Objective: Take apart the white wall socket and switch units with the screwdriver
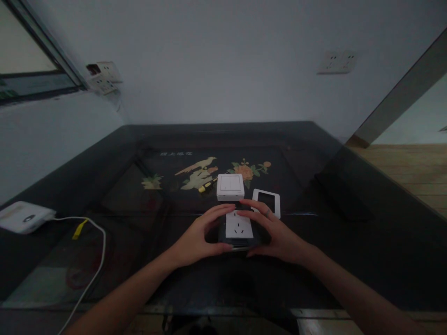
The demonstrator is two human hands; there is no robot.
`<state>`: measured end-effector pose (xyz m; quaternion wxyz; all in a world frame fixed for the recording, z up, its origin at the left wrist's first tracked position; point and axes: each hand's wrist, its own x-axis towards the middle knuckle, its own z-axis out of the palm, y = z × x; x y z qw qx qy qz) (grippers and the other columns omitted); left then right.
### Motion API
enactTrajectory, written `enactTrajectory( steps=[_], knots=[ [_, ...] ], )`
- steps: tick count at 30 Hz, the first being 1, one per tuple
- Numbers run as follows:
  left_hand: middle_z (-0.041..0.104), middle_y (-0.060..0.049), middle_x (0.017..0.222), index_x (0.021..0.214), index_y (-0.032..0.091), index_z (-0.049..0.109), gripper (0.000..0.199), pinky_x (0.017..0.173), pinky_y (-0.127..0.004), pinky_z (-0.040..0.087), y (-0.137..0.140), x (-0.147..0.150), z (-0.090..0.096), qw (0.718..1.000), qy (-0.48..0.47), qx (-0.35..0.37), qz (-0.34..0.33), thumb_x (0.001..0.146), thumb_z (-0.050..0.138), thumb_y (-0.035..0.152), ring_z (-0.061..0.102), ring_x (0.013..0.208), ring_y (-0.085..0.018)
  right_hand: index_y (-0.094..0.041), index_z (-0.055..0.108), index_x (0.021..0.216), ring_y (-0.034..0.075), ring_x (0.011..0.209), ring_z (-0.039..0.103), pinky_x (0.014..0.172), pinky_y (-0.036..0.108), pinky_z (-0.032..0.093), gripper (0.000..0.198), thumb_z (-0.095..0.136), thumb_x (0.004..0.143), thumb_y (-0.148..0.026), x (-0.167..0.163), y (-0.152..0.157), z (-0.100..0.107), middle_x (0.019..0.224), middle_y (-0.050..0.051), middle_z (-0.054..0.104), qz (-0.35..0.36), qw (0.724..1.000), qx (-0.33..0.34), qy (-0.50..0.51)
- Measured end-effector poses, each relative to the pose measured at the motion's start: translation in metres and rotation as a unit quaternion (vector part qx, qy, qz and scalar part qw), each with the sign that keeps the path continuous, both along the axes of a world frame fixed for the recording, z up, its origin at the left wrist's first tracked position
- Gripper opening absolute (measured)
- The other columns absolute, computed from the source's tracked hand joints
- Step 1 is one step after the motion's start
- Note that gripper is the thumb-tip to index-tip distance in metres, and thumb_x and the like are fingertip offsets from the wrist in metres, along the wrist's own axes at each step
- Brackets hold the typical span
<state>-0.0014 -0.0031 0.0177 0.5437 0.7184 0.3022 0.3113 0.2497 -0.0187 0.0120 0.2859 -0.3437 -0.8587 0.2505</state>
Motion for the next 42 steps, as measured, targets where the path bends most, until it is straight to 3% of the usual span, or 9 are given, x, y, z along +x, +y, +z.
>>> enactTrajectory(
  steps=[3,6,12,16,23,29,34,38,42],
  knots=[
    [0.048,-0.010,0.146,0.128,0.027,0.058,0.060,0.114,-0.053,0.033,0.001,0.000,0.003,0.992,-0.070,-0.108,-0.016,0.073,0.080,0.036,0.042,0.137,-0.032,-0.034,0.036,0.146,0.023,0.141,0.037,0.117,0.053,0.026,0.065,0.058,0.088,-0.012,0.002,0.001,0.000,0.150,0.007,0.044,0.022,0.995,0.094,0.008],
    [0.058,-0.010,0.137,0.125,0.025,0.061,0.060,0.109,-0.050,0.038,0.001,0.001,0.007,0.984,-0.086,-0.156,-0.028,0.072,0.080,0.046,0.050,0.130,-0.031,-0.034,0.040,0.144,0.017,0.133,0.049,0.111,0.043,0.040,0.060,0.048,0.091,-0.006,0.000,-0.003,0.002,0.140,0.006,0.056,0.040,0.990,0.132,0.037],
    [0.067,-0.009,0.124,0.118,0.022,0.066,0.053,0.106,-0.045,0.040,-0.001,0.003,0.011,0.982,-0.075,-0.172,-0.011,0.077,0.074,0.054,0.058,0.121,-0.029,-0.034,0.045,0.142,0.019,0.118,0.063,0.096,0.036,0.054,0.053,0.052,0.094,-0.015,-0.001,-0.006,0.004,0.130,0.004,0.066,0.019,0.994,0.105,0.038],
    [0.069,-0.009,0.118,0.115,0.020,0.068,0.050,0.104,-0.043,0.043,0.000,0.003,0.007,0.968,-0.119,-0.221,0.006,0.078,0.072,0.055,0.061,0.115,-0.028,-0.033,0.037,0.147,0.022,0.120,0.062,0.098,0.038,0.054,0.069,0.068,0.086,-0.031,-0.004,-0.007,-0.001,0.133,0.007,0.063,0.005,0.993,0.110,0.043],
    [0.070,-0.008,0.113,0.110,0.019,0.070,0.046,0.103,-0.038,0.044,0.001,0.003,0.001,0.960,-0.139,-0.243,0.013,0.082,0.068,0.056,0.061,0.112,-0.024,-0.030,0.054,0.134,0.020,0.110,0.067,0.093,0.035,0.056,0.044,0.059,0.091,-0.021,-0.011,-0.014,0.003,0.123,0.004,0.070,-0.049,0.994,0.074,0.067],
    [0.067,-0.010,0.120,0.113,0.021,0.066,0.056,0.101,-0.045,0.046,-0.001,0.003,0.007,0.988,-0.059,-0.145,-0.003,0.079,0.064,0.065,0.061,0.114,-0.028,-0.029,0.069,0.111,0.020,0.104,0.070,0.093,0.040,0.056,0.029,0.060,0.087,-0.015,-0.016,-0.013,0.011,0.113,0.002,0.074,-0.098,0.981,-0.038,0.165],
    [0.061,-0.008,0.131,0.122,0.024,0.060,0.054,0.102,-0.043,0.046,-0.005,0.004,0.008,0.999,0.002,-0.032,0.002,0.073,0.081,0.033,0.055,0.124,-0.027,-0.030,0.074,0.100,0.021,0.103,0.070,0.093,0.042,0.056,0.028,0.062,0.083,-0.011,-0.016,-0.012,0.013,0.109,0.000,0.076,-0.107,0.963,-0.098,0.225],
    [0.067,-0.006,0.122,0.119,0.024,0.060,0.047,0.101,-0.039,0.047,-0.008,0.005,-0.002,0.990,0.073,0.117,0.040,0.076,0.078,0.022,0.062,0.114,-0.024,-0.029,0.075,0.098,0.021,0.102,0.071,0.093,0.040,0.056,0.025,0.066,0.081,-0.012,-0.019,-0.015,0.013,0.107,0.002,0.076,-0.111,0.949,-0.144,0.259],
    [0.070,-0.006,0.113,0.115,0.022,0.061,0.035,0.095,-0.035,0.051,-0.011,0.006,-0.008,0.974,0.091,0.201,0.051,0.082,0.071,0.020,0.066,0.104,-0.021,-0.027,0.077,0.093,0.022,0.098,0.073,0.089,0.038,0.058,0.023,0.071,0.075,-0.014,-0.022,-0.018,0.013,0.102,0.002,0.078,-0.140,0.919,-0.222,0.295]
  ],
)
